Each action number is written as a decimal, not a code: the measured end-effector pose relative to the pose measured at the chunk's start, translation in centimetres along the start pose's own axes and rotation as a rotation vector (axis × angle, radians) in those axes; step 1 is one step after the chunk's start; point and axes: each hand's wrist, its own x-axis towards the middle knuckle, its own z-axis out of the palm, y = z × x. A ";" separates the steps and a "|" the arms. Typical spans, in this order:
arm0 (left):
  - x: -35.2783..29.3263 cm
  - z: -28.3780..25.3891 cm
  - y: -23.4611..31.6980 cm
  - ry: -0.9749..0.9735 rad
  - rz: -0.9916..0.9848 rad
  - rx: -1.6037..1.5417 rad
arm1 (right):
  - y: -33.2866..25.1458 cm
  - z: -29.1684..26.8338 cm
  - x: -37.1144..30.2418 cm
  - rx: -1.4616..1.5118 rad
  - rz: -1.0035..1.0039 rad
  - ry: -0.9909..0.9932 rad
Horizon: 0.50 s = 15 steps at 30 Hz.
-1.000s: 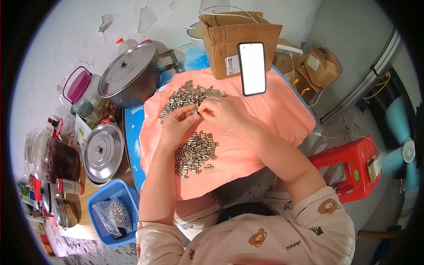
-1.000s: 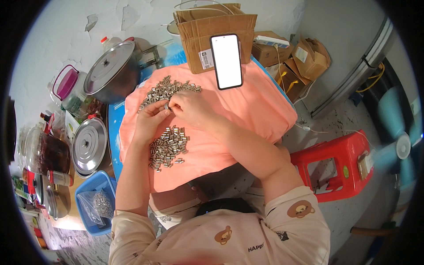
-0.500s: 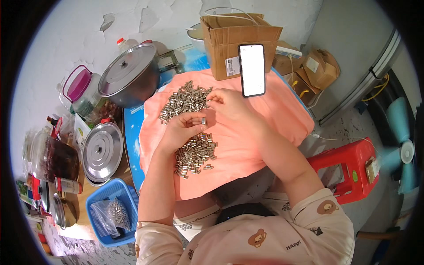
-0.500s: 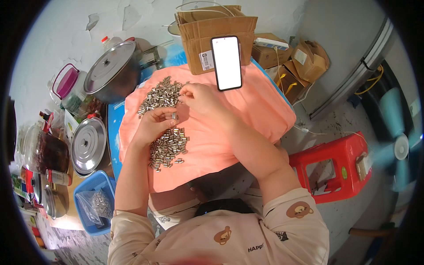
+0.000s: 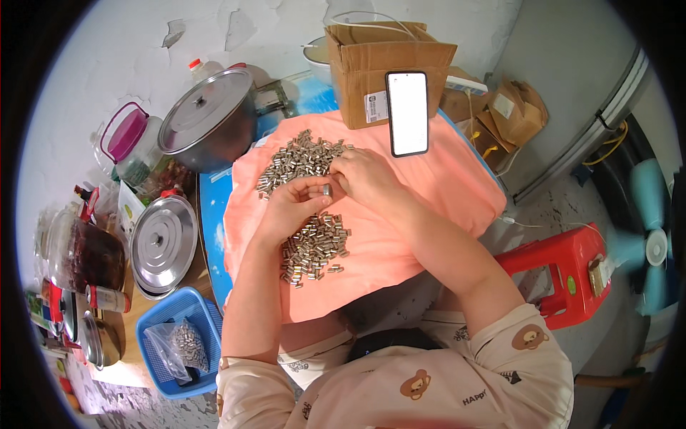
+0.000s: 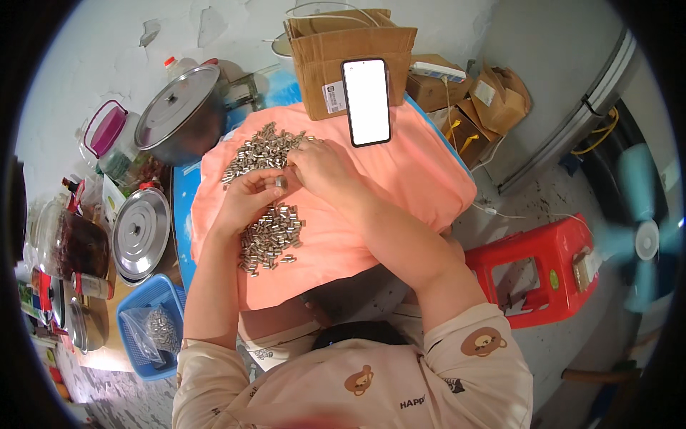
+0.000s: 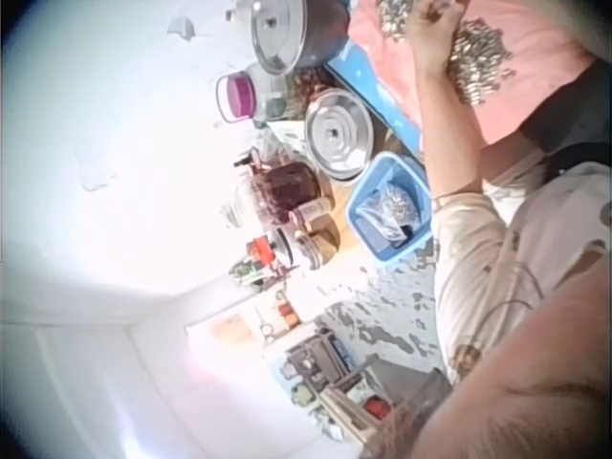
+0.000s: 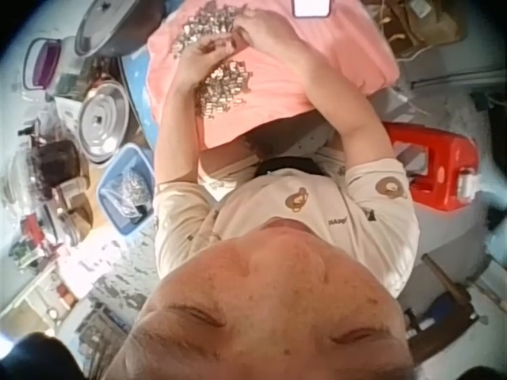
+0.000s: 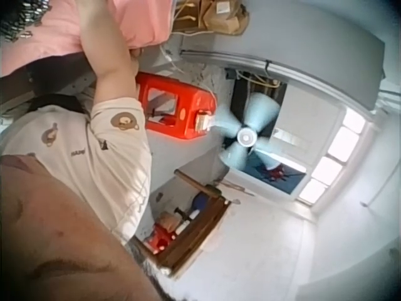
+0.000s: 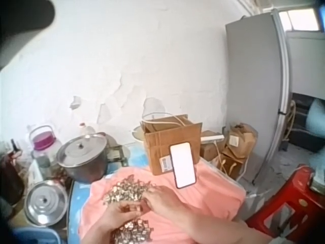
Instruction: Sorting and inspecting small metal components on a cloth.
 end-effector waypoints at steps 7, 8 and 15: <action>0.1 -0.1 -0.1 -0.001 0.013 0.008 | 0.0 -0.3 0.1 0.004 0.016 -0.026; 0.2 0.0 -0.1 -0.001 0.012 -0.032 | 0.1 -0.3 0.0 0.004 0.015 -0.025; 0.4 -0.5 -0.3 0.147 -0.013 -0.096 | -1.6 -2.4 0.3 0.355 0.297 -0.063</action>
